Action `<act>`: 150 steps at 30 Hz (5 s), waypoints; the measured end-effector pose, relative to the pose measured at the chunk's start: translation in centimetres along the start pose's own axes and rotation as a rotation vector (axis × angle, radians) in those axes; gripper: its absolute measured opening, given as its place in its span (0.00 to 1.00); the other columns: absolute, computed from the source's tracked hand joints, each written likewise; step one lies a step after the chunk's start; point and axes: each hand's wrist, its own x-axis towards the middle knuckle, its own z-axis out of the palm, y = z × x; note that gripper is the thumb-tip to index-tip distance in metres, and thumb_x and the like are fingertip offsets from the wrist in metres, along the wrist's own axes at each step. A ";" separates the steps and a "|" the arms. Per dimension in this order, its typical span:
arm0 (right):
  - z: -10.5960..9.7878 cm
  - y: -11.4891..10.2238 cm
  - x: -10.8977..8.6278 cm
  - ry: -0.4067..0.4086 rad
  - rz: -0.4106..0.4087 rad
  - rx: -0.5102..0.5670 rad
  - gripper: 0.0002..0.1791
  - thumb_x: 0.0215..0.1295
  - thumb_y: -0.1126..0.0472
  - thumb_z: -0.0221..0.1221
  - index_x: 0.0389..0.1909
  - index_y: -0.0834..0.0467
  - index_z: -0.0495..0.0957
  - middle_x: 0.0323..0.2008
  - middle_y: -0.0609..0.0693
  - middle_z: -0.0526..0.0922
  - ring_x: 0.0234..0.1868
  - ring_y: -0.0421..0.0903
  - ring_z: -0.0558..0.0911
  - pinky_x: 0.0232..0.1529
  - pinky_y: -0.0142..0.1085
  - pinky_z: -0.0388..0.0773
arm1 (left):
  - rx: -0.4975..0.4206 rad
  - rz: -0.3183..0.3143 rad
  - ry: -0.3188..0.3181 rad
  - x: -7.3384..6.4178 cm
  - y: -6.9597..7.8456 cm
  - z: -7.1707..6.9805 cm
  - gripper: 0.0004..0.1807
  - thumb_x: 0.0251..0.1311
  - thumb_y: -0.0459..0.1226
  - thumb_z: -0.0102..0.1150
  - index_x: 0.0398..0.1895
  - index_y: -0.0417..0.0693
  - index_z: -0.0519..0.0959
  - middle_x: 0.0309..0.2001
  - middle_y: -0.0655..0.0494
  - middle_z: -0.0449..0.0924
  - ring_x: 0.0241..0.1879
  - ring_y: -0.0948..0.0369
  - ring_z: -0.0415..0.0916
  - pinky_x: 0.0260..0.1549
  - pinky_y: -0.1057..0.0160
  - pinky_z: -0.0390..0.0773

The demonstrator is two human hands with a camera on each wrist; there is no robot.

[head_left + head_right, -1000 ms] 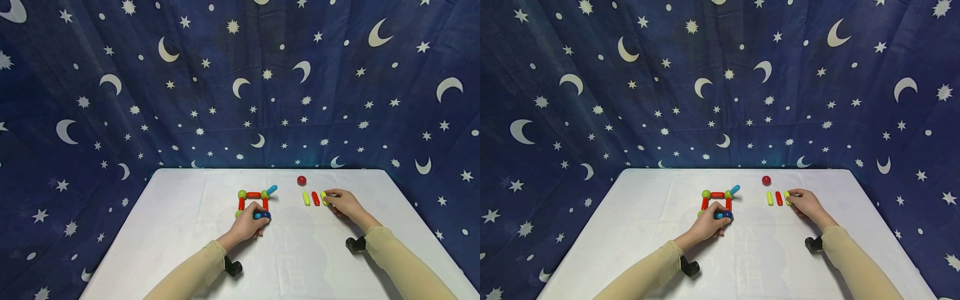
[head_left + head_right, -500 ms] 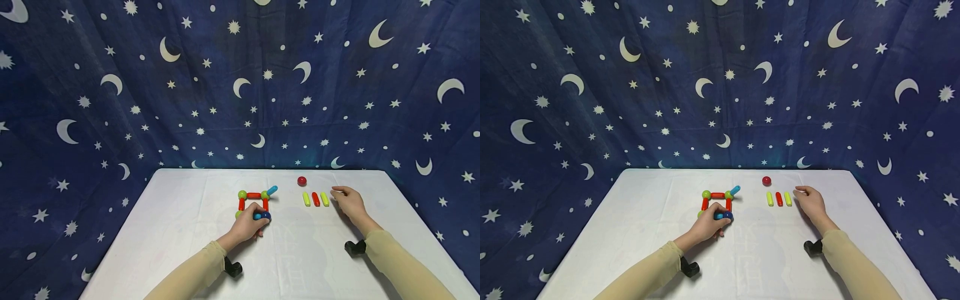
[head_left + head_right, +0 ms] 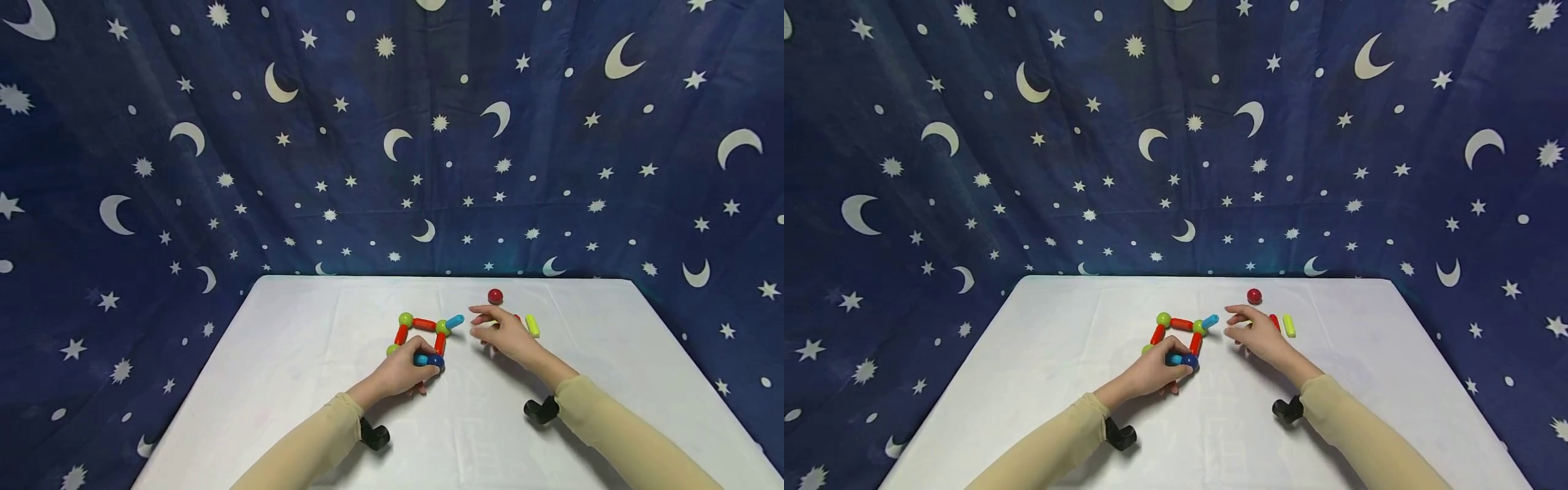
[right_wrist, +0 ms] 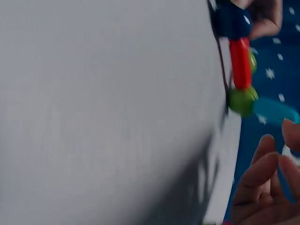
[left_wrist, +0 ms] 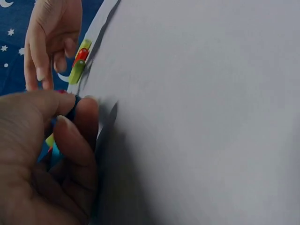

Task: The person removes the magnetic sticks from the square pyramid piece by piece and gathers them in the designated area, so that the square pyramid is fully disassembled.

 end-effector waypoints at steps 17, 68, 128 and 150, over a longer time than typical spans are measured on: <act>3.3 -0.4 0.1 -0.085 0.019 0.050 0.18 0.65 0.53 0.70 0.54 0.50 0.84 0.35 0.55 0.83 0.27 0.55 0.78 0.22 0.36 0.71 | 0.128 0.066 0.045 -1.3 -0.9 -1.8 0.15 0.65 0.41 0.69 0.51 0.54 0.76 0.44 0.58 0.77 0.24 0.62 0.79 0.23 0.62 0.80; 8.5 -0.4 -0.8 0.014 0.169 0.516 0.23 0.73 0.63 0.62 0.63 0.58 0.64 0.33 0.56 0.82 0.19 0.41 0.74 0.20 0.30 0.74 | 0.025 0.039 0.191 1.2 -0.2 0.2 0.19 0.63 0.40 0.72 0.52 0.50 0.73 0.27 0.56 0.78 0.16 0.60 0.78 0.17 0.61 0.79; -1.3 0.4 -2.2 0.020 0.125 0.511 0.32 0.76 0.55 0.60 0.74 0.61 0.60 0.28 0.47 0.79 0.18 0.36 0.73 0.20 0.28 0.70 | 0.111 0.065 0.195 1.0 0.1 0.2 0.15 0.64 0.40 0.71 0.47 0.51 0.74 0.36 0.59 0.78 0.16 0.62 0.78 0.18 0.62 0.79; -11.2 6.0 -2.0 0.098 0.326 -0.090 0.34 0.76 0.54 0.58 0.74 0.69 0.61 0.23 0.51 0.77 0.23 0.44 0.76 0.26 0.36 0.78 | 0.070 0.052 0.194 0.9 -0.1 0.3 0.16 0.64 0.40 0.71 0.48 0.51 0.74 0.36 0.58 0.78 0.16 0.60 0.77 0.18 0.62 0.79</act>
